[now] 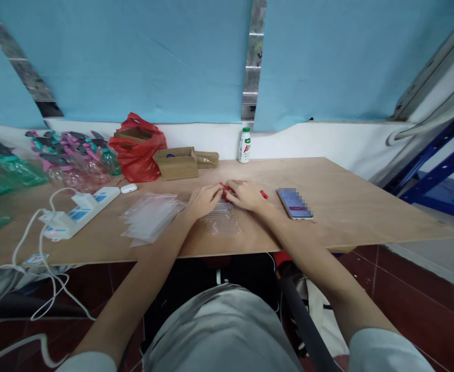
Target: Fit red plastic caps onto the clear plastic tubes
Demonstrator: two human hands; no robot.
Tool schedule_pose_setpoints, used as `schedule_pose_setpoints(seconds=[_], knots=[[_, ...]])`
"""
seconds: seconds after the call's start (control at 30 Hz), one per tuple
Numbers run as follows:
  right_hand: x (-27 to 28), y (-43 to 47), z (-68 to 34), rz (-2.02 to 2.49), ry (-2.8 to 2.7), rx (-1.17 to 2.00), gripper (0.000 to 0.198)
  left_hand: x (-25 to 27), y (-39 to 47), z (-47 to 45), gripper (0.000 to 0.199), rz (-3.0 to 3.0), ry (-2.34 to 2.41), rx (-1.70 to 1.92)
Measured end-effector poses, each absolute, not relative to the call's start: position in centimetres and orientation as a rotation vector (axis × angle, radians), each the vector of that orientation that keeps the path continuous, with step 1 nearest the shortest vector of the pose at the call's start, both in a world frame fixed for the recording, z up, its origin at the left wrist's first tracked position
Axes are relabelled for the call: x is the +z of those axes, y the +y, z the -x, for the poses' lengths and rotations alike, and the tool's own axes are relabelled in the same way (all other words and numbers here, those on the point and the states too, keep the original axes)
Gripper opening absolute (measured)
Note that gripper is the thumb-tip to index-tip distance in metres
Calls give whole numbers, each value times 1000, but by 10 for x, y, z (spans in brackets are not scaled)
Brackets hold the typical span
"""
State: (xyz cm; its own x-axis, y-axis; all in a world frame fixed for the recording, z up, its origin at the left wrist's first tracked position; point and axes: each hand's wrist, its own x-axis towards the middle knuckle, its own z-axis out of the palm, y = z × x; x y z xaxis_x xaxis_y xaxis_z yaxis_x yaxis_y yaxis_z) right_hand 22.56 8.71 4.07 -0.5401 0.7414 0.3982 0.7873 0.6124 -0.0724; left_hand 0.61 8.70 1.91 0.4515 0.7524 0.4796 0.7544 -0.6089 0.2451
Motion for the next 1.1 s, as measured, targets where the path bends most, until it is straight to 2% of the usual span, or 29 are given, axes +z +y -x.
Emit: schedule_pose_setpoints(seconds=[0.13, 0.73, 1.1], knots=[[40, 87, -225, 1240, -2445, -181, 36, 12, 93, -6, 41, 2692, -1321, -872], [39, 81, -208, 1366, -2477, -271, 35, 11, 96, -7, 32, 2794, -1125, -864], [38, 88, -224, 1127, -2508, -202, 30, 14, 95, -1, 38, 2767, -1212, -859]])
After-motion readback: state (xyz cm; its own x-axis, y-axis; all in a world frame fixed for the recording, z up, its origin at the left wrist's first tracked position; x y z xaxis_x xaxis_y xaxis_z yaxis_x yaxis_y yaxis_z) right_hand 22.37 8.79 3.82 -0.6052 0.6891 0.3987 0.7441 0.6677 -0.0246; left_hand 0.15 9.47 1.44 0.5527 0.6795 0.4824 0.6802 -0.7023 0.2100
